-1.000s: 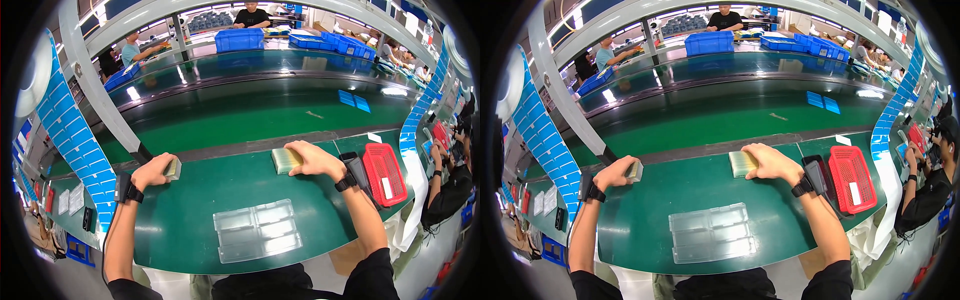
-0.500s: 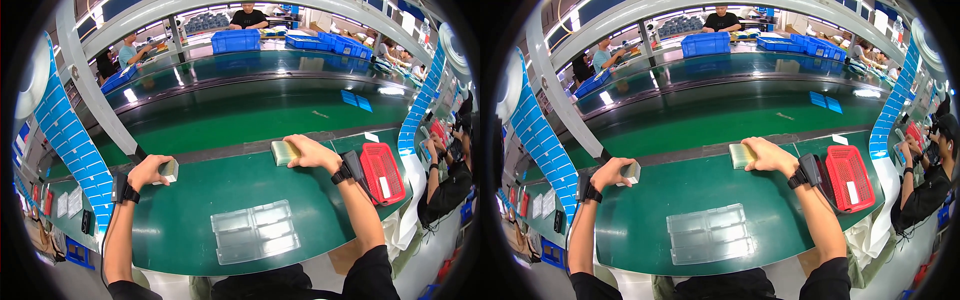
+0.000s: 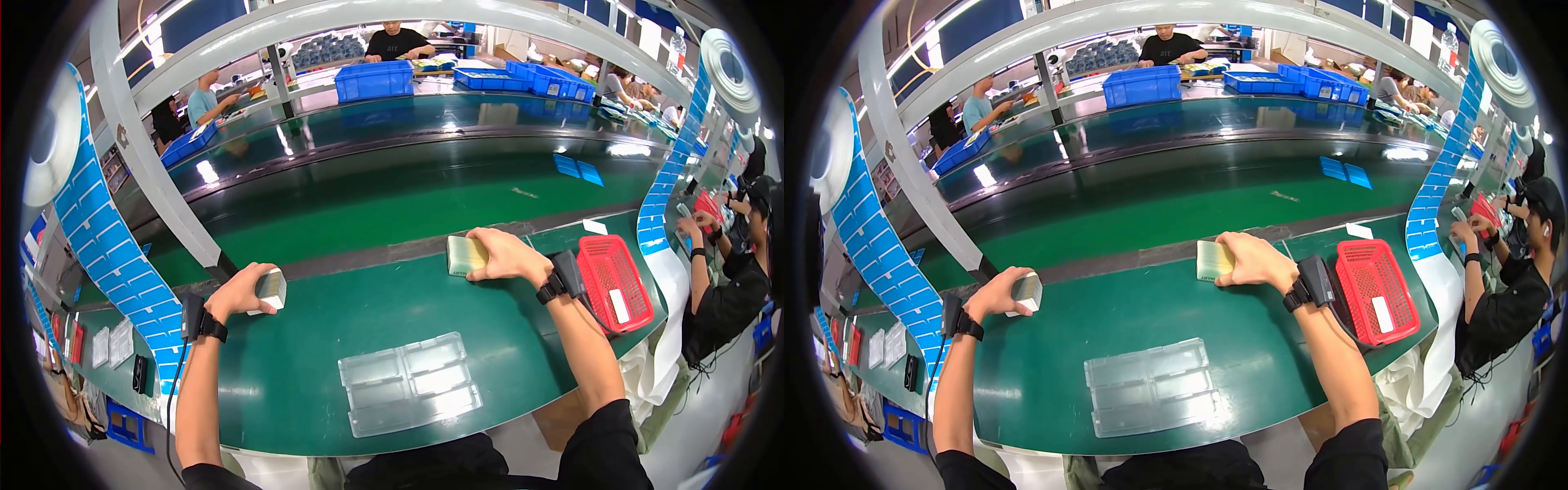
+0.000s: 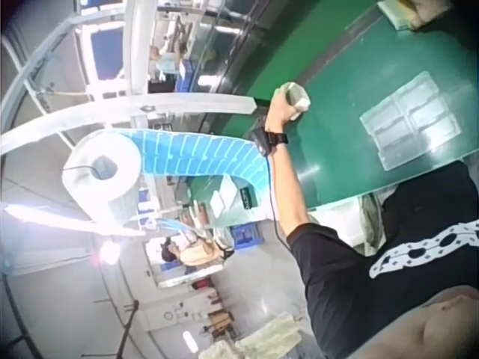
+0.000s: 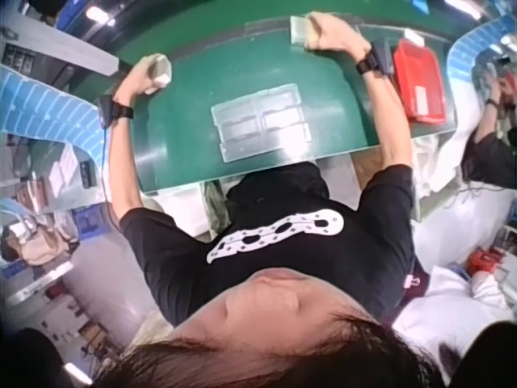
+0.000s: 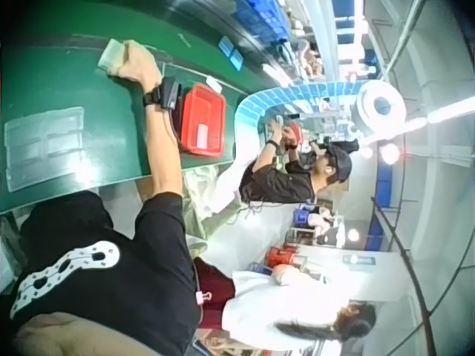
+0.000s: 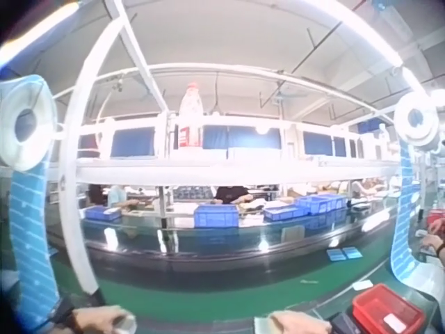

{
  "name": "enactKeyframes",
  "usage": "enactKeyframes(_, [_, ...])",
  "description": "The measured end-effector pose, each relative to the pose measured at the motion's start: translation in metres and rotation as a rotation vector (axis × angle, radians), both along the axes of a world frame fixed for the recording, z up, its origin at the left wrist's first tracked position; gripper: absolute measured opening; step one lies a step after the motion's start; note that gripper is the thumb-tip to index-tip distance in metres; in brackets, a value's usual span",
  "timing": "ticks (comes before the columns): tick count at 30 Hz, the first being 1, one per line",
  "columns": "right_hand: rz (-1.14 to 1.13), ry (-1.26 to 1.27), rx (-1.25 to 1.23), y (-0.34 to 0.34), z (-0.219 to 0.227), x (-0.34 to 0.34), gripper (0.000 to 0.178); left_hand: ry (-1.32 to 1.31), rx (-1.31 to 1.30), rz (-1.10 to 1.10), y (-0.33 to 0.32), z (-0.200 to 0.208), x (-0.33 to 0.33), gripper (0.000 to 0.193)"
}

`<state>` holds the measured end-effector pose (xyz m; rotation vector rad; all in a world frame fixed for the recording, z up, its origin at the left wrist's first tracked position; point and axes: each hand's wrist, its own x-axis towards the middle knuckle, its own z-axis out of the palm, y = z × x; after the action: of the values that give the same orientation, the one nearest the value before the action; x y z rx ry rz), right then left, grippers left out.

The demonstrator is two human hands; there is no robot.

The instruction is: Manually assemble plastic components and apply adhesive strips or labels at a factory workbench.

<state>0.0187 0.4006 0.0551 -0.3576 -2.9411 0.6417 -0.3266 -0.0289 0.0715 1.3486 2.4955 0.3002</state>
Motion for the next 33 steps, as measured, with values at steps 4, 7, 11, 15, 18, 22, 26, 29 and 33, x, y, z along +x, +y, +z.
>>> enactKeyframes(4, [-0.038,0.067,0.034,-0.006,-0.007,0.009,0.078,-0.036,0.004,0.017,-0.004,-0.003,-0.004,0.103])
enactKeyframes(7, [0.028,0.247,0.195,-0.018,-0.005,0.015,0.073,-0.066,0.023,0.040,-0.006,-0.007,-0.009,0.107])
enactKeyframes(11, [0.111,0.273,0.354,-0.030,0.000,0.015,0.070,-0.073,-0.005,0.047,-0.005,-0.003,-0.006,0.112])
enactKeyframes(15, [0.171,0.369,0.459,-0.039,0.003,0.020,0.066,-0.061,0.032,0.023,-0.005,-0.009,-0.009,0.118])
enactKeyframes(18, [0.201,0.404,0.528,-0.044,-0.001,0.025,0.069,-0.078,-0.004,0.067,-0.006,-0.008,-0.006,0.122])
enactKeyframes(22, [0.239,0.474,0.627,-0.043,-0.014,0.030,0.078,-0.104,0.040,0.067,-0.004,-0.007,-0.002,0.124])
enactKeyframes(26, [0.300,0.568,0.718,-0.042,-0.018,0.033,0.080,0.090,-0.027,0.053,0.003,0.002,0.011,0.114])
enactKeyframes(29, [0.332,0.637,0.739,-0.043,-0.020,0.034,0.078,0.031,0.111,-0.046,0.033,0.017,0.045,0.096])
enactKeyframes(33, [0.401,0.801,0.775,-0.050,-0.017,0.026,0.049,-0.570,0.405,-0.170,0.105,0.025,0.127,0.053])
